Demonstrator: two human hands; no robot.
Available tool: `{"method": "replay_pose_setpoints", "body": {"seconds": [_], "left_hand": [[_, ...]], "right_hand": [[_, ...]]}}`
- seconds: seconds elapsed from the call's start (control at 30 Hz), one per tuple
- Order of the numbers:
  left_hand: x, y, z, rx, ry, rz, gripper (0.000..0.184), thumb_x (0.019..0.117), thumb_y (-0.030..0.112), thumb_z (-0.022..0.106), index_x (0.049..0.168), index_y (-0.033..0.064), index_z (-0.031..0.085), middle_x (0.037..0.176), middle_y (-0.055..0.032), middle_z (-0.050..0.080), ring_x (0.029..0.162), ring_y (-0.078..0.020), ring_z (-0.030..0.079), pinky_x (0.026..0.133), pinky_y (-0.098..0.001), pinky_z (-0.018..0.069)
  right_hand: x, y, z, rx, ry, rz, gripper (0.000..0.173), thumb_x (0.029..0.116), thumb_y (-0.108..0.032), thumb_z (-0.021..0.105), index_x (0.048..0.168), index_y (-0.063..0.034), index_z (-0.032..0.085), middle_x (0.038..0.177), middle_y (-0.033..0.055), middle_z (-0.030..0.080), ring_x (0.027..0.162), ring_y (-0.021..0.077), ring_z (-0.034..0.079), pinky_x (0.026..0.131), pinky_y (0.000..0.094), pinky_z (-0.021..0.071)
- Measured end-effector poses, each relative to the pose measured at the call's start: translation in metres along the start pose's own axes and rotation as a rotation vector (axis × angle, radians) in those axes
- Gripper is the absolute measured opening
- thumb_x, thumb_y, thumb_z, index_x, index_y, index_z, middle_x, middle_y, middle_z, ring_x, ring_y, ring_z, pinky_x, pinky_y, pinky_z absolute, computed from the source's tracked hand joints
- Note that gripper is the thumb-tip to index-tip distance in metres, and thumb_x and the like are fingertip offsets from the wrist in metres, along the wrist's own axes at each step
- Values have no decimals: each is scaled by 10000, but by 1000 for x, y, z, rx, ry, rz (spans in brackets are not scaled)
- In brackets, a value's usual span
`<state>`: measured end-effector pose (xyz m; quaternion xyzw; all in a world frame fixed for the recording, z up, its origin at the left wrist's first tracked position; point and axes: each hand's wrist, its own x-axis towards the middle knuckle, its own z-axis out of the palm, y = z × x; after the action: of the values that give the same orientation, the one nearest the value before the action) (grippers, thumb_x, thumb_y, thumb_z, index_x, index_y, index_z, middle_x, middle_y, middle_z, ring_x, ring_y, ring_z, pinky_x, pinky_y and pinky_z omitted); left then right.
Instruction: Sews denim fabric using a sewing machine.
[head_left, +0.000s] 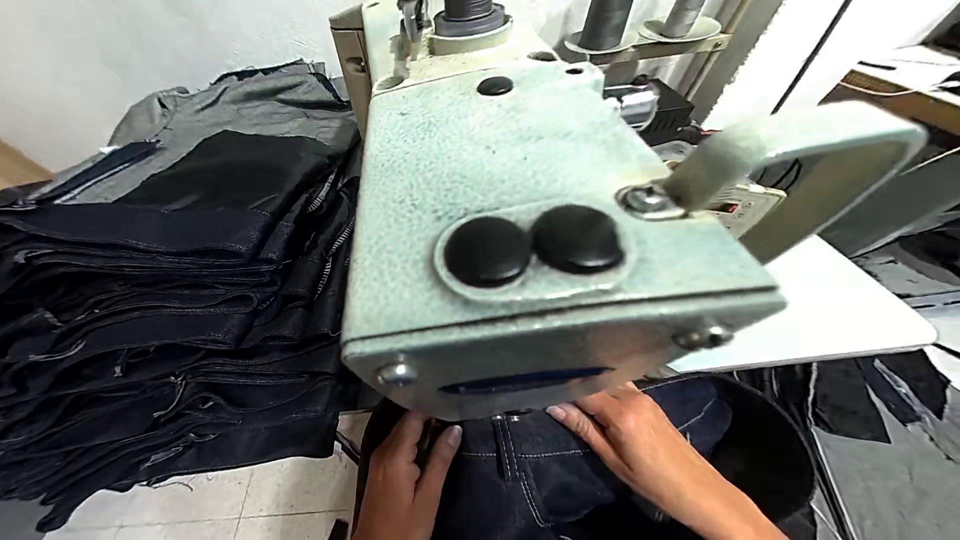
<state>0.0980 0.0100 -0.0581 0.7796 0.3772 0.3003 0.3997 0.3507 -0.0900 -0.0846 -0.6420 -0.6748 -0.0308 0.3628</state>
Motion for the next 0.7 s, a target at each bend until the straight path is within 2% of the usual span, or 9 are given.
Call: {"method": "replay_pose_setpoints", "body": {"seconds": [0.17, 0.27, 0.3, 0.37, 0.43, 0.47, 0.53, 0.6, 0.7], "left_hand": [[4, 11, 5, 109, -73, -47, 456, 1052, 293, 523, 1284, -93, 597, 1185, -202, 694, 1111, -170, 678, 1010, -323, 521], [7, 14, 9, 188, -89, -65, 540, 1055, 371, 480, 1308, -98, 569, 1110, -185, 713, 1043, -210, 700, 953, -397, 547], [8, 12, 11, 161, -66, -47, 537, 1046, 361, 505, 1294, -112, 559, 1053, -160, 725, 989, -185, 708, 909, -386, 560], [11, 5, 16, 8, -20, 5, 473, 1022, 265, 561, 1283, -128, 524, 1055, -94, 746, 1006, -52, 700, 930, -263, 555], [21, -2, 22, -96, 54, 44, 370, 979, 169, 581, 1201, -126, 589, 1062, -89, 738, 1039, -13, 681, 960, -214, 540], [27, -2, 23, -56, 83, 25, 317, 950, 126, 579, 1141, -116, 652, 1060, -129, 729, 1060, -68, 674, 977, -246, 520], [41, 9, 14, 79, -19, -78, 308, 947, 62, 574, 1162, -137, 669, 1173, -265, 687, 1194, -271, 627, 1068, -387, 448], [53, 16, 5, 179, -129, -100, 291, 952, 59, 595, 1160, -130, 675, 1173, -281, 685, 1192, -312, 629, 1068, -414, 447], [51, 11, 6, 268, -48, 74, 255, 922, 86, 622, 1073, -98, 714, 1067, -254, 722, 1089, -347, 689, 987, -477, 513]], "right_hand": [[-2, -1, 1, -11, 2, 23, 500, 1085, -471, 409, 823, -105, 628, 669, 43, 605, 668, 195, 624, 713, 379, 488], [-3, -1, 3, -10, 16, 32, 519, 1078, -493, 408, 829, -101, 638, 676, 48, 615, 670, 200, 628, 718, 386, 490], [-3, -1, 3, -14, 24, 32, 528, 1072, -510, 410, 830, -101, 641, 676, 49, 619, 669, 200, 630, 720, 387, 493], [-2, -1, 5, -28, 55, 30, 544, 1065, -532, 406, 803, -108, 623, 655, 45, 602, 650, 195, 619, 705, 376, 486], [6, 2, 7, -64, 104, 32, 551, 1064, -525, 404, 750, -119, 604, 630, 36, 588, 638, 187, 615, 666, 362, 482], [13, 4, 7, -94, 128, 32, 547, 1061, -503, 420, 723, -116, 609, 620, 36, 588, 628, 192, 624, 628, 372, 493], [29, 8, 8, -123, 151, 27, 484, 1017, -417, 500, 681, -85, 606, 589, 54, 564, 590, 225, 624, 574, 411, 479], [41, 12, 5, -113, 137, 15, 447, 995, -385, 540, 667, -86, 594, 569, 40, 534, 564, 208, 596, 577, 403, 452], [42, 14, 3, -87, 107, 20, 468, 1015, -414, 525, 689, -89, 608, 589, 37, 549, 591, 190, 598, 627, 390, 461]]}}
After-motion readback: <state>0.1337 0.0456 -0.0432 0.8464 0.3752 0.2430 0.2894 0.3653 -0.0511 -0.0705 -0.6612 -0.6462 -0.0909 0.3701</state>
